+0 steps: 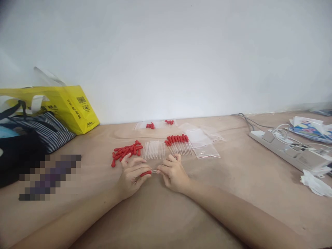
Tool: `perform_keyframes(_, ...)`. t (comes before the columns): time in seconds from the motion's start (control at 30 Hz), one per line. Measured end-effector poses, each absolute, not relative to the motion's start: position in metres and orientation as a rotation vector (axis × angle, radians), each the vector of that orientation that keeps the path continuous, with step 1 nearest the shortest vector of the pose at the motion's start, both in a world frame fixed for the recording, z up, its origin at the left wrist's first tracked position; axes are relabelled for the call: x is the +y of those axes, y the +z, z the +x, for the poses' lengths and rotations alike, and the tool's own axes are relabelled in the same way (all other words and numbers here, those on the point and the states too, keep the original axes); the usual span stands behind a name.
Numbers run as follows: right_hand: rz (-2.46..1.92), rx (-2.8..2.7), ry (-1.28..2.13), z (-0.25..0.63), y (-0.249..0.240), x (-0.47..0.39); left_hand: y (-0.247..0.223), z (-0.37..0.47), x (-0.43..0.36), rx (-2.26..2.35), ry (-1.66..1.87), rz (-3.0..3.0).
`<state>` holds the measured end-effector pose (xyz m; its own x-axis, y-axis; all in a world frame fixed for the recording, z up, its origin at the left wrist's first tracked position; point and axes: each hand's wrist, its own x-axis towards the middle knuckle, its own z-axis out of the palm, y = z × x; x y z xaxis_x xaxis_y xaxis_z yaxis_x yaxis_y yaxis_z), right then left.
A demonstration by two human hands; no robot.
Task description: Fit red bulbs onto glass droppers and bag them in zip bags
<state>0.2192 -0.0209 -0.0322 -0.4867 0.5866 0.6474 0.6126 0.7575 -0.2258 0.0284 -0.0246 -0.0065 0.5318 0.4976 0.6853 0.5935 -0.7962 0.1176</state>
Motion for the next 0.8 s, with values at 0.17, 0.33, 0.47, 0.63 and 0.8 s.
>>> perform_keyframes(0.17, -0.928, -2.272, -0.027, 0.22, -0.026, -0.017, -0.006, 0.028, -0.023, -1.014, -1.089, -2.609)
perform_keyframes(0.33, -0.947, -2.38, -0.165, 0.225, -0.019, -0.017, -0.007, 0.022, -0.017, -1.078, -1.048, -2.586)
perform_keyframes(0.47, -1.116, -2.35, -0.165, 0.231, -0.019, -0.012, -0.01, 0.015, -0.013, -1.217, -0.957, -2.542)
perform_keyframes(0.63, -1.652, -2.02, -0.041, 0.232, -0.014, 0.016, -0.014, 0.007, -0.01, -1.36, -0.879, -2.471)
perform_keyframes(0.8, -1.902, -1.92, -0.074, 0.218, -0.009, 0.037, -0.013, 0.007, -0.01, -1.274, -0.835, -2.506)
